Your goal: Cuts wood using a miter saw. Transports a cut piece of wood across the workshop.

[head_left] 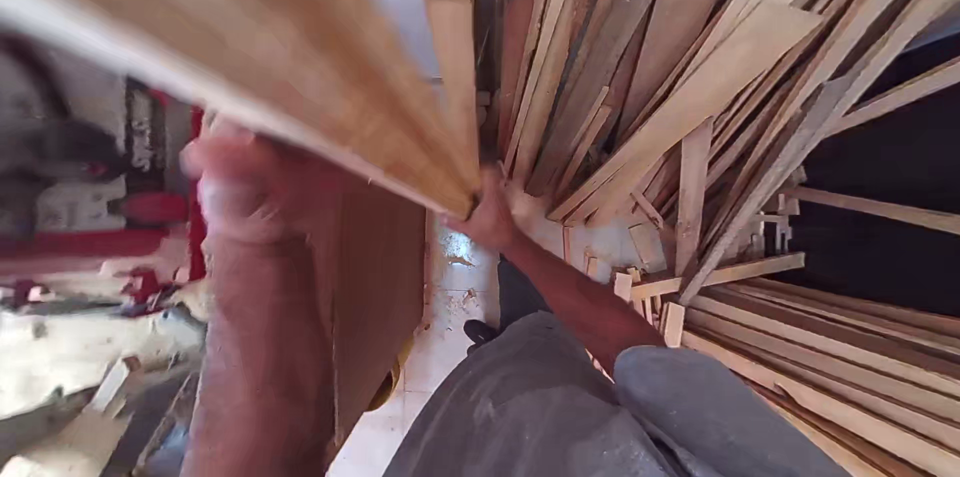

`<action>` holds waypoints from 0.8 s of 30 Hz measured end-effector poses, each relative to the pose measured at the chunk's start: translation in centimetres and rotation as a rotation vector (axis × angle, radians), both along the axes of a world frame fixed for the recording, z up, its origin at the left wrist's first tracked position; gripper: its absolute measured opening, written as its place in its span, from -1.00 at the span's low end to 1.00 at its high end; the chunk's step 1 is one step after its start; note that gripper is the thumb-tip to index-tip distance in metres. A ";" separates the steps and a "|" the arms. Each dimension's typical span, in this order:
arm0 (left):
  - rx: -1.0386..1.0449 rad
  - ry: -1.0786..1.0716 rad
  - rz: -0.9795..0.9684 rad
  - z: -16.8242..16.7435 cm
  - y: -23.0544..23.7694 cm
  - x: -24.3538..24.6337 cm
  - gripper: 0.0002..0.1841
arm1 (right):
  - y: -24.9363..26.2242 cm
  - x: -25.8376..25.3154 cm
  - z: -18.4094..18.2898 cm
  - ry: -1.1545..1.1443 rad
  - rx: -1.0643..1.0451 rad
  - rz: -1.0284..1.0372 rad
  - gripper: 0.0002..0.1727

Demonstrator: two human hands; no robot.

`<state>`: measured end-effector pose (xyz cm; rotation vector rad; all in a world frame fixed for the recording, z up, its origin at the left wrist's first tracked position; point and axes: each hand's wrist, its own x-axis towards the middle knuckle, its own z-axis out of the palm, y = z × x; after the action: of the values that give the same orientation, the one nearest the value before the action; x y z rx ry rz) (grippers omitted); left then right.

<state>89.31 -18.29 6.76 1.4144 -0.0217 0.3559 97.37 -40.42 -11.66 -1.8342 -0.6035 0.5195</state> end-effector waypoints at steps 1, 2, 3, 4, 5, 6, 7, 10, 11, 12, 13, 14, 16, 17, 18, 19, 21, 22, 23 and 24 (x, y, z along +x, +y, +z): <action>-0.020 0.042 -0.005 -2.8 1.8 0.3 -0.10 | 1.1 1.6 -2.2 0.048 -0.078 0.104 0.10; -0.002 0.087 0.006 -5.4 2.9 0.0 -0.24 | 2.0 3.0 -4.6 0.081 -0.147 0.207 0.08; 0.039 0.122 0.011 -7.9 3.6 -0.5 -0.41 | 2.8 4.4 -7.0 0.092 -0.210 0.288 0.07; 0.086 0.171 0.000 -9.9 3.8 -1.0 -0.55 | 3.4 5.8 -9.5 0.087 -0.264 0.349 0.07; 0.091 0.252 -0.021 -11.4 3.4 -0.7 -0.64 | 3.9 7.0 -12.1 0.084 -0.306 0.390 0.07; 0.000 0.395 0.002 -12.9 2.7 0.2 -0.70 | 4.0 7.7 -14.8 0.099 -0.327 0.411 0.07; -0.104 0.583 0.067 -14.3 1.9 2.8 -0.79 | 4.1 8.4 -17.4 0.123 -0.324 0.409 0.06; -0.184 1.312 0.193 -20.2 1.4 13.1 -0.70 | 4.4 10.1 -24.4 0.185 -0.260 0.362 -0.07; -0.150 1.377 0.193 -22.5 1.5 14.5 -0.69 | 4.6 10.8 -26.1 0.201 -0.274 0.367 -0.08; -0.102 1.352 0.175 -24.8 1.7 14.9 -0.71 | 4.8 11.4 -27.6 0.203 -0.302 0.379 -0.10; -0.066 1.234 0.178 -26.8 2.1 14.8 -0.73 | 5.1 12.0 -29.1 0.195 -0.329 0.384 -0.12; -0.086 1.032 0.212 -28.7 2.4 14.2 -0.76 | 5.5 12.7 -30.5 0.186 -0.353 0.372 -0.12; -0.212 0.697 0.062 -29.9 3.2 12.3 -0.46 | 6.2 14.1 -32.7 0.171 -0.423 0.326 -0.13; -0.194 0.615 -0.011 -30.3 3.5 12.0 -0.22 | 6.5 14.6 -33.3 0.185 -0.498 0.317 -0.12; -0.145 0.616 -0.019 -30.3 3.7 12.2 -0.10 | 6.8 15.1 -33.4 0.211 -0.572 0.314 -0.09; -0.054 0.681 0.013 -29.9 4.1 12.6 -0.05 | 7.4 15.8 -33.3 0.235 -0.628 0.327 -0.04; 0.203 0.841 0.075 -28.9 4.9 14.9 -0.14 | 8.4 17.2 -32.9 0.262 -0.712 0.351 0.08; 0.291 0.875 0.079 -28.9 5.4 16.5 -0.16 | 9.1 17.9 -32.5 0.281 -0.740 0.348 0.13; 0.369 0.890 0.077 -28.9 6.0 18.0 -0.19 | 9.9 18.7 -32.1 0.303 -0.756 0.336 0.16; 0.437 0.911 0.071 -28.9 6.4 19.5 -0.22 | 10.5 19.3 -31.6 0.312 -0.776 0.322 0.16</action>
<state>108.77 -11.86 -22.10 1.9036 0.7314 -0.2800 116.69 -29.88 -43.30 -2.3064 -0.5177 1.3761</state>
